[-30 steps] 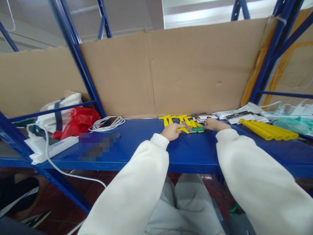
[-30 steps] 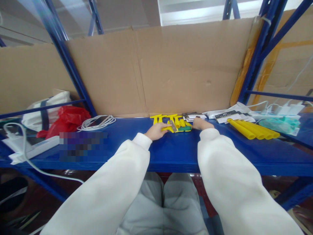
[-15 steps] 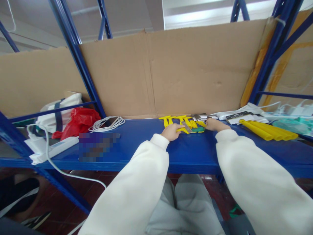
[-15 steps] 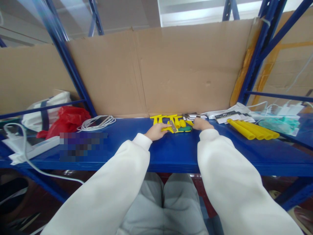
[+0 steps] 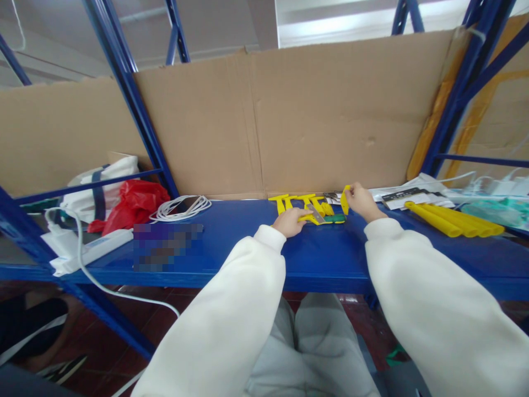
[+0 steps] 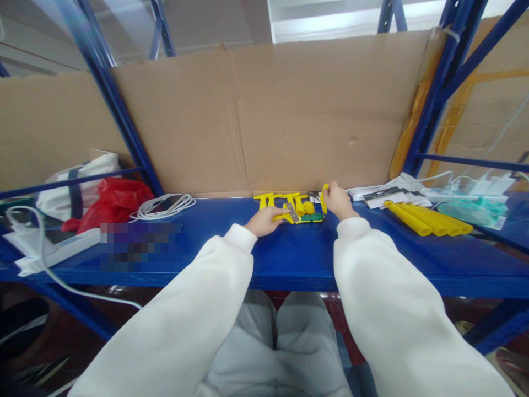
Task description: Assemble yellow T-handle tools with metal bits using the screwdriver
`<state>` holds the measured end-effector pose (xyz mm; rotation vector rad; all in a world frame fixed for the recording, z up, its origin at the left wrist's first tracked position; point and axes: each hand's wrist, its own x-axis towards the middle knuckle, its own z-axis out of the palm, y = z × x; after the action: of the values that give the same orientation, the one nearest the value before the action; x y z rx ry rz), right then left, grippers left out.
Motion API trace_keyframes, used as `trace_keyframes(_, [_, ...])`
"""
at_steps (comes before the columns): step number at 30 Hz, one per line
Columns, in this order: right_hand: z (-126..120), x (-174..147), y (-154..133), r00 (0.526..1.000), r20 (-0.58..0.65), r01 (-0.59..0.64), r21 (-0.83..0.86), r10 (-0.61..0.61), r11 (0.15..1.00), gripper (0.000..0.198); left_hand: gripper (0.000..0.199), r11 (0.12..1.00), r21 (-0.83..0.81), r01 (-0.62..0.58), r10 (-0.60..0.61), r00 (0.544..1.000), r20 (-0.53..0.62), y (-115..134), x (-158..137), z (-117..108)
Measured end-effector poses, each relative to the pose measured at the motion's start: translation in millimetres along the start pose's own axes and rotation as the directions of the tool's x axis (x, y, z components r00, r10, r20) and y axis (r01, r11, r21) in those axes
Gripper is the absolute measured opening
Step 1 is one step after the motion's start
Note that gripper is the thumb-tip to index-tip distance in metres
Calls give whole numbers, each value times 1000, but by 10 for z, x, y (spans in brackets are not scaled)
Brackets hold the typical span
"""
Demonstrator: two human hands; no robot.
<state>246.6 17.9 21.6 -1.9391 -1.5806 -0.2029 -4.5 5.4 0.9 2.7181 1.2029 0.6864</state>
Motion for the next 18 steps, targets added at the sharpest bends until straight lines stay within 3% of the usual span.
trace_keyframes(9, [90, 20, 64, 996, 94, -6, 62, 0, 998, 35, 43, 1000, 16, -9, 9, 1000, -3, -1, -7, 1])
trace_keyframes(18, [117, 5, 49, 992, 124, -16, 134, -1, 991, 23, 42, 1000, -16, -2, 2, 1000, -13, -6, -7, 8])
